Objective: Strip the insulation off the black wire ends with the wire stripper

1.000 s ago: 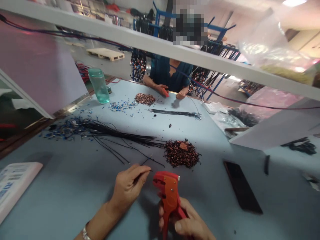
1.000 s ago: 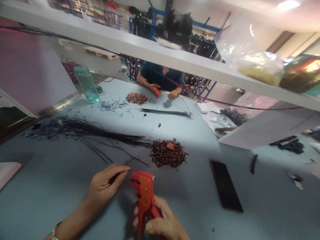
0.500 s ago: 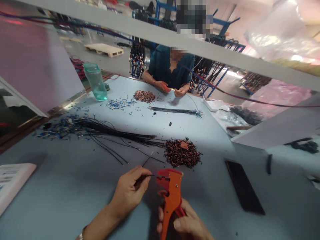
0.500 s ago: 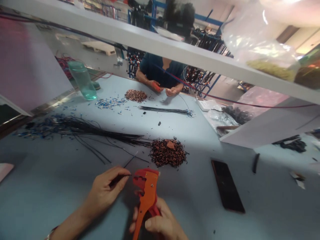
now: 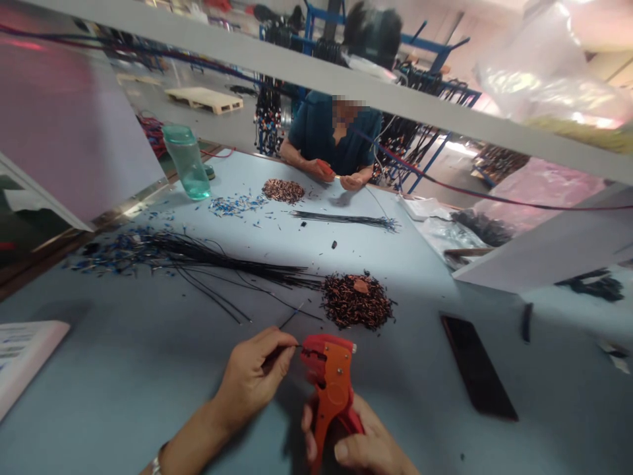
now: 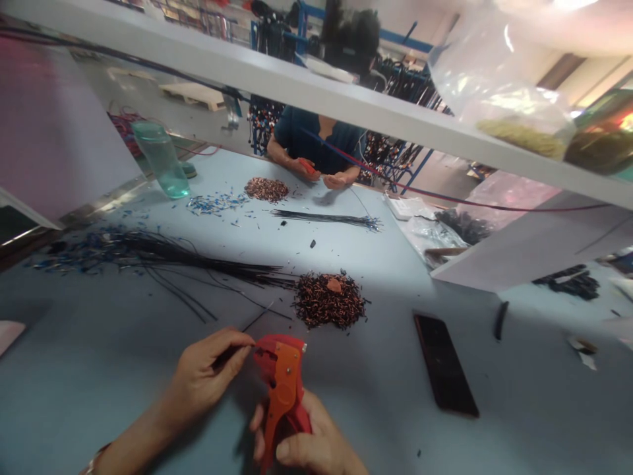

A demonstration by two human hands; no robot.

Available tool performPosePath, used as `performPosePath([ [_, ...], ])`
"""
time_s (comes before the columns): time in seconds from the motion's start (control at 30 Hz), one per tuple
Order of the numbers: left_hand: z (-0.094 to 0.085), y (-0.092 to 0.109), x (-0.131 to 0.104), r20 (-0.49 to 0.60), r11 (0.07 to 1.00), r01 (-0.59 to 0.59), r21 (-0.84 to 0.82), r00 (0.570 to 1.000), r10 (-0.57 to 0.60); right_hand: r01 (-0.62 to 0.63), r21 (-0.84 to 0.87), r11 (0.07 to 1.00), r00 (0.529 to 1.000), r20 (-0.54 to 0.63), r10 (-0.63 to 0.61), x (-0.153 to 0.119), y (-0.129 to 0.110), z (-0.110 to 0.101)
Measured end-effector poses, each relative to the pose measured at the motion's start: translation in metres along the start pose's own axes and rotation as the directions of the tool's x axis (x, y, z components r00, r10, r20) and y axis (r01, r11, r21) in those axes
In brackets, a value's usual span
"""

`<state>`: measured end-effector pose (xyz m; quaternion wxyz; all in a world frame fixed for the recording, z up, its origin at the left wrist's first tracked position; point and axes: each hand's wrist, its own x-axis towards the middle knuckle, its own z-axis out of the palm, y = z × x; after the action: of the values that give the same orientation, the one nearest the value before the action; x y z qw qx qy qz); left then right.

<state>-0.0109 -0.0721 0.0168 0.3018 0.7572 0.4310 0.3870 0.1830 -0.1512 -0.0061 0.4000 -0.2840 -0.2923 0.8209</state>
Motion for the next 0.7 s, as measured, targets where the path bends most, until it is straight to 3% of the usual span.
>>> performPosePath([
  [0.13,0.0,0.0,0.001,0.001,0.996,-0.084,-0.007,0.996,0.084,0.015,0.015,1.0,0.998,-0.066,-0.014,0.001,0.003,0.002],
  [0.23,-0.001,0.0,0.001,0.017,0.993,-0.118,-0.009,0.993,0.118,0.026,0.026,0.999,0.999,-0.044,-0.025,0.002,0.008,-0.001],
  [0.7,-0.004,0.002,0.0,0.066,0.993,-0.121,0.015,0.991,0.119,0.063,-0.047,0.997,0.997,-0.039,-0.064,0.002,0.021,-0.009],
])
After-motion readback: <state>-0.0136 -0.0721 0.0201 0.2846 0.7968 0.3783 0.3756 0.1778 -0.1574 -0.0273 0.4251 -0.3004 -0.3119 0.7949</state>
